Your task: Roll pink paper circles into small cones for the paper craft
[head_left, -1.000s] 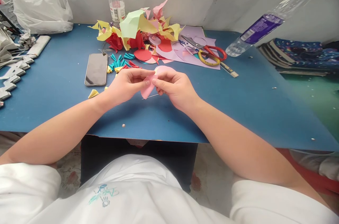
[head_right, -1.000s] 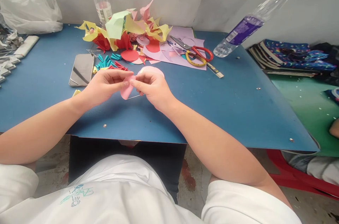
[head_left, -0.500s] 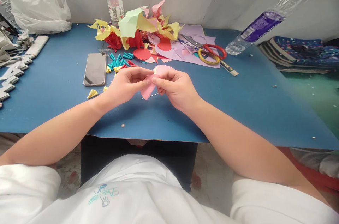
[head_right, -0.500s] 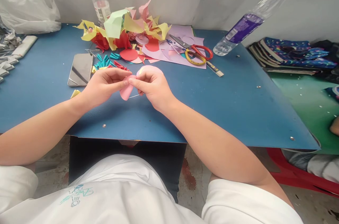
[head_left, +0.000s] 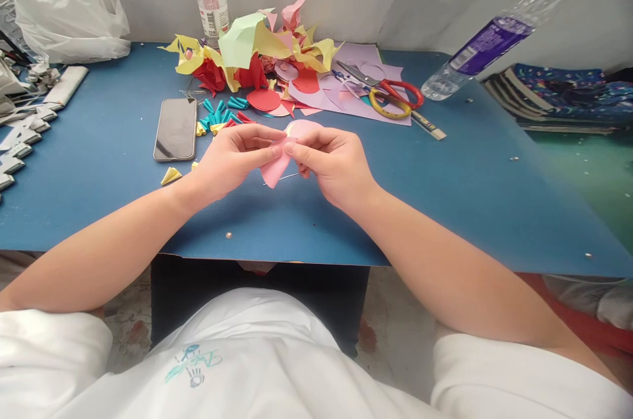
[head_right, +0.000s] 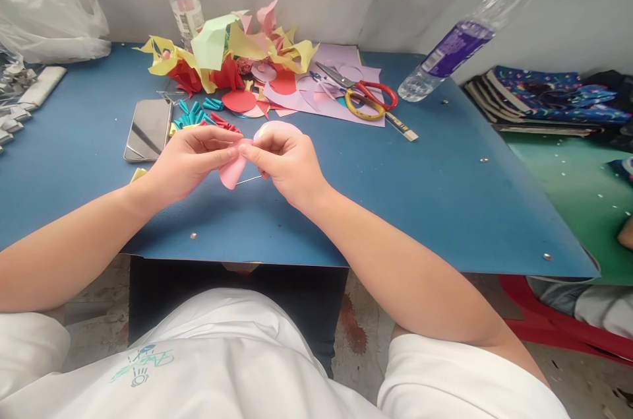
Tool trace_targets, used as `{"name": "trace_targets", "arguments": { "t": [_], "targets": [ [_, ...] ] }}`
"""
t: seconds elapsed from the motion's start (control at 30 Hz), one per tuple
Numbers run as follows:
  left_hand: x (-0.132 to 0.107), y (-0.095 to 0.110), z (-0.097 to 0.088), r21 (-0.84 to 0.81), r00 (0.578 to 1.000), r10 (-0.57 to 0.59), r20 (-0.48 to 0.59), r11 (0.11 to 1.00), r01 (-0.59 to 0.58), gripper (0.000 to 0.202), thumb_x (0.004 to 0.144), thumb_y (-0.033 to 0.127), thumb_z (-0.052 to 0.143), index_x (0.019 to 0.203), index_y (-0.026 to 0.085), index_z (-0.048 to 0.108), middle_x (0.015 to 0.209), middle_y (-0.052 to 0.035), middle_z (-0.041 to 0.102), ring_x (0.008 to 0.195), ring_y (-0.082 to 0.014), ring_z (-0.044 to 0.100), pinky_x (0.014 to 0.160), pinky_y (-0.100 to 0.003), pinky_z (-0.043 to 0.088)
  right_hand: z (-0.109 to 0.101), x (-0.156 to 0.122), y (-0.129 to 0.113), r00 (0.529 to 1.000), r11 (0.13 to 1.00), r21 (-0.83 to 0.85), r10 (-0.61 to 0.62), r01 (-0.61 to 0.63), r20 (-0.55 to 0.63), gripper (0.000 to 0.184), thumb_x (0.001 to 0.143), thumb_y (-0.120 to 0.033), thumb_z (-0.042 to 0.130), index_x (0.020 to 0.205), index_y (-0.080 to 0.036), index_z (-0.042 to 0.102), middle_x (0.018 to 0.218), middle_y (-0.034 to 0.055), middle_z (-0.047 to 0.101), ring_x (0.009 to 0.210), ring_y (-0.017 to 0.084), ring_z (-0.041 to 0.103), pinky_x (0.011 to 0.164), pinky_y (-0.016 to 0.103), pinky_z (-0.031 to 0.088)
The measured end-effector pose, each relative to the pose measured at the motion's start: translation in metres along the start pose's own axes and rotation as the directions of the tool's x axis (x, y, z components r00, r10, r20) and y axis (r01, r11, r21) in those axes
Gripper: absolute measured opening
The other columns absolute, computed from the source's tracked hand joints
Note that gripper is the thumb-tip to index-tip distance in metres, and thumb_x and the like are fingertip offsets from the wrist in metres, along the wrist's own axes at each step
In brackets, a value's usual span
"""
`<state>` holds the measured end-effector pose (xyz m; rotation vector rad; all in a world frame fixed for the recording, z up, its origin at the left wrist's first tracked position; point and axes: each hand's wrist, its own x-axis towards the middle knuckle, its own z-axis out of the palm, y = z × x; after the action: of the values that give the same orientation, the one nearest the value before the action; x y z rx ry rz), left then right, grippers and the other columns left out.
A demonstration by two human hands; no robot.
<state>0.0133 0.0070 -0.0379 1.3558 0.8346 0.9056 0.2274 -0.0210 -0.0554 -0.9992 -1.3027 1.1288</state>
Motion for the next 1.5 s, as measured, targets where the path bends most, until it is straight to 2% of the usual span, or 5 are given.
{"name": "trace_targets", "arguments": {
  "t": [0.5, 0.87, 1.07, 1.33, 1.5],
  "targets": [
    [-0.0036, -0.0001, 0.0046, 0.106, 0.988, 0.141, -0.064, 0.985, -0.134, 0.054, 0.073, 0.065, 0.110, 0.099, 0.020, 0.093, 0.104, -0.0085, 0.091, 0.107, -0.0305, 0.087, 0.100, -0.044, 0.072, -0.0002, -0.0023, -0.0002, 0.999, 0.999, 0.021, 0.039, -0.039, -0.015, 0.035, 0.076, -0.058, 0.108, 0.075, -0.027, 0.090, 0.065, 0.0005, 0.069, 0.061, 0.017, 0.058, 0.056, 0.036, 0.050],
    [-0.0042, 0.0011, 0.0059, 0.069, 0.991, 0.113, -0.066, 0.992, -0.108, 0.056, 0.073, 0.065, 0.111, 0.102, 0.020, 0.094, 0.109, -0.0095, 0.092, 0.108, -0.0320, 0.089, 0.101, -0.046, 0.073, 0.0014, -0.0029, -0.0029, 0.999, 0.999, 0.005, -0.037, 0.037, -0.008, 0.043, 0.077, -0.057, 0.109, 0.070, -0.025, 0.081, 0.074, -0.0002, 0.069, 0.060, 0.015, 0.058, 0.054, 0.036, 0.047],
    [-0.0055, 0.0031, 0.0068, 0.094, 0.991, 0.114, -0.076, 0.990, -0.107, 0.052, 0.074, 0.062, 0.111, 0.101, 0.021, 0.095, 0.107, -0.0088, 0.092, 0.109, -0.0317, 0.088, 0.102, -0.046, 0.073, 0.0016, -0.0041, -0.0027, 1.000, 1.000, -0.003, -0.007, 0.007, -0.017, 0.028, 0.083, -0.045, 0.101, 0.072, -0.026, 0.084, 0.067, -0.0002, 0.068, 0.061, 0.016, 0.058, 0.055, 0.034, 0.048],
    [-0.0011, -0.0045, 0.0005, 0.062, 0.994, 0.045, -0.099, 0.997, -0.039, 0.050, 0.074, 0.056, 0.111, 0.106, 0.022, 0.096, 0.111, -0.0105, 0.092, 0.110, -0.0330, 0.088, 0.099, -0.046, 0.072, -0.0035, -0.0001, 0.0003, 0.998, 0.996, 0.079, 0.049, -0.045, -0.043, 0.060, 0.087, -0.085, 0.091, 0.079, -0.026, 0.085, 0.078, 0.0045, 0.072, 0.067, 0.018, 0.063, 0.055, 0.033, 0.051],
    [-0.0012, -0.0036, 0.0007, 0.002, 0.998, 0.008, -0.067, 1.000, -0.008, 0.050, 0.072, 0.058, 0.113, 0.103, 0.023, 0.095, 0.109, -0.0091, 0.092, 0.104, -0.0300, 0.087, 0.099, -0.046, 0.072, -0.0015, -0.0009, -0.0024, 1.000, 1.000, 0.024, 0.014, -0.015, 0.014, 0.059, 0.080, -0.079, 0.101, 0.071, -0.025, 0.079, 0.074, 0.0018, 0.066, 0.062, 0.016, 0.058, 0.053, 0.034, 0.048]
  ]
}}
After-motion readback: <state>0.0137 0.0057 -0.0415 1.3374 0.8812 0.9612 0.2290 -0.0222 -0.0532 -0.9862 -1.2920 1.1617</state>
